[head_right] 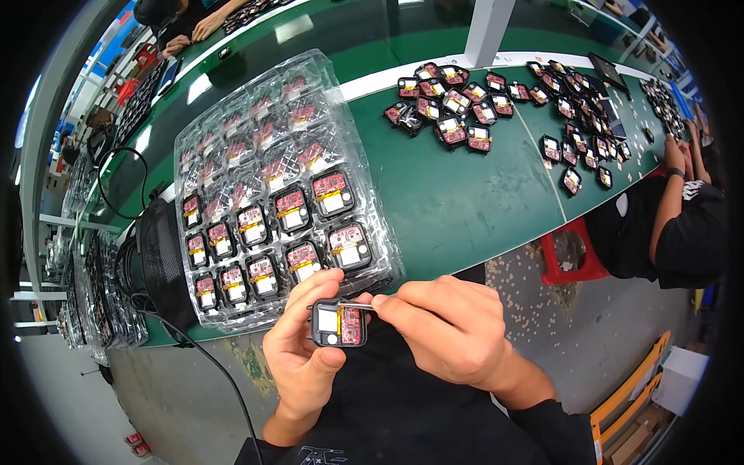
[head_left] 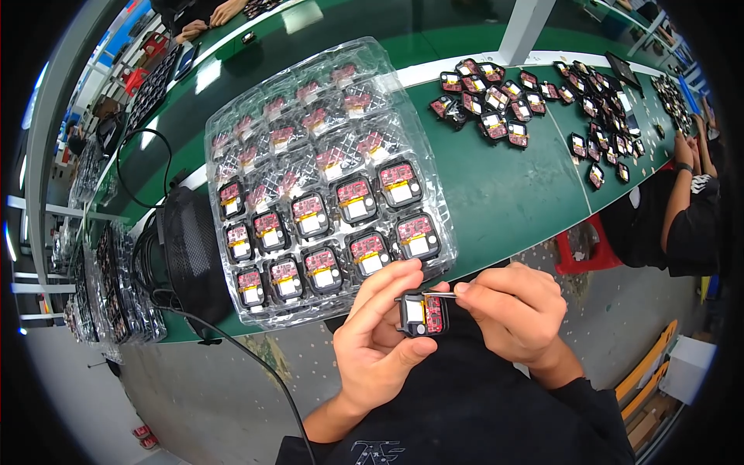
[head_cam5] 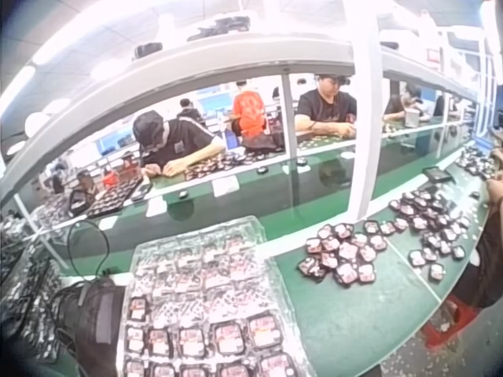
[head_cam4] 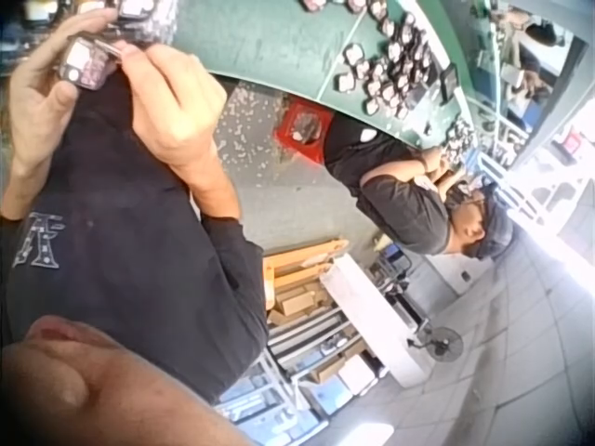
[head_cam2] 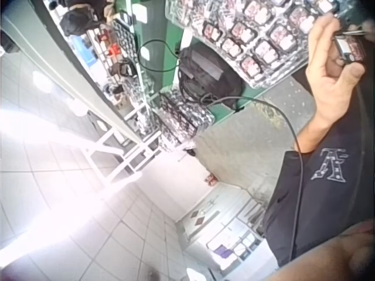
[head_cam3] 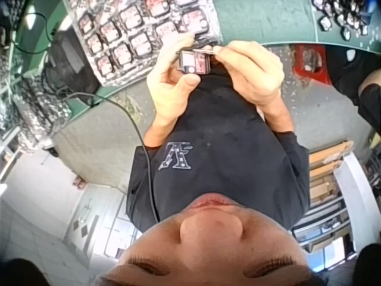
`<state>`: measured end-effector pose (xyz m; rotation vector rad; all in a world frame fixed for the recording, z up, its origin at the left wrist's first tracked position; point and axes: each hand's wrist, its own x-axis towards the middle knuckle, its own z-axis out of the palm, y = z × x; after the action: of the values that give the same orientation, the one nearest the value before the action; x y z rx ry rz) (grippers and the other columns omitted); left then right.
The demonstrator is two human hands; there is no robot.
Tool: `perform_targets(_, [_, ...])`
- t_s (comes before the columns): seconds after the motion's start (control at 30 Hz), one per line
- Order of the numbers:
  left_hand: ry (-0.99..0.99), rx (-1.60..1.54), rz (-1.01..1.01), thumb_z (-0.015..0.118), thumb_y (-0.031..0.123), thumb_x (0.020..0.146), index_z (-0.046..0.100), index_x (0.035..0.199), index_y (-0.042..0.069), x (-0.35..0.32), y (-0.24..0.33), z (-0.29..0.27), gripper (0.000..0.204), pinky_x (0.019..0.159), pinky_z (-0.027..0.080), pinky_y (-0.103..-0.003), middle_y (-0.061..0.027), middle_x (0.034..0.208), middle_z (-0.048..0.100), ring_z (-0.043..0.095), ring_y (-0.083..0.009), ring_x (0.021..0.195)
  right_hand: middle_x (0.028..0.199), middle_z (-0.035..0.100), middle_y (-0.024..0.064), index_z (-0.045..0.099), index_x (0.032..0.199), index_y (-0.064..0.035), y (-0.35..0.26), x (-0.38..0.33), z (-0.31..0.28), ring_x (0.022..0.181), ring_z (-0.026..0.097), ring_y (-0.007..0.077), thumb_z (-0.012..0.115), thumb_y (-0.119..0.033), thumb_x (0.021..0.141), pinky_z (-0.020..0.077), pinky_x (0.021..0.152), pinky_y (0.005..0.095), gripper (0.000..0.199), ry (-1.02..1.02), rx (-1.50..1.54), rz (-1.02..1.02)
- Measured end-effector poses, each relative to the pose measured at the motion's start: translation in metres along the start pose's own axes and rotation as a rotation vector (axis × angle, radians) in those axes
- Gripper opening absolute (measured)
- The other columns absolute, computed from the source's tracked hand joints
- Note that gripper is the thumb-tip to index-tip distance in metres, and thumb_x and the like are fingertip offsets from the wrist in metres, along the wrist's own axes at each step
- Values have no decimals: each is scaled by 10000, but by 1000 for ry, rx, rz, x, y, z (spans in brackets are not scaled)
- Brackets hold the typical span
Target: The recorder is assembling electronic units, likely car dash cams or similar devices, by inserting internal components into housings and applying adhesive or small screws.
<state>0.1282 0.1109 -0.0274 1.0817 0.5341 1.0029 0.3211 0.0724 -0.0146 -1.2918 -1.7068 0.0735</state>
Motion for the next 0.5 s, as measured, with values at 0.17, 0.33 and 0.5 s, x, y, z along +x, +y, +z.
perform_targets(0.17, [-9, 14, 3, 815, 126, 895, 482, 1435, -135, 0, 0, 0, 686, 1084, 521, -446, -227, 1517, 407, 584, -386, 1302, 821, 684, 67, 767, 921, -14, 0, -1, 0, 598, 636, 183, 838, 32, 666, 496, 507, 290, 268, -11, 22, 33])
perform_targets(0.33, [-22, 61, 15, 816, 124, 893, 487, 1433, -135, 2, 1, 0, 683, 1079, 521, -434, -230, 1514, 416, 589, -386, 1298, 829, 684, 69, 769, 933, -13, 2, -6, 7, 600, 637, 182, 833, 41, 658, 499, 506, 289, 287, 16, 45, 49])
perform_targets(0.5, [-4, 212, 37, 815, 112, 895, 508, 1426, -128, 1, 0, -5, 658, 1072, 514, -409, -235, 1492, 452, 570, -319, 1317, 829, 675, 65, 770, 967, -5, 3, -8, 8, 574, 609, 170, 780, 26, 682, 473, 491, 288, 287, -22, -59, -40])
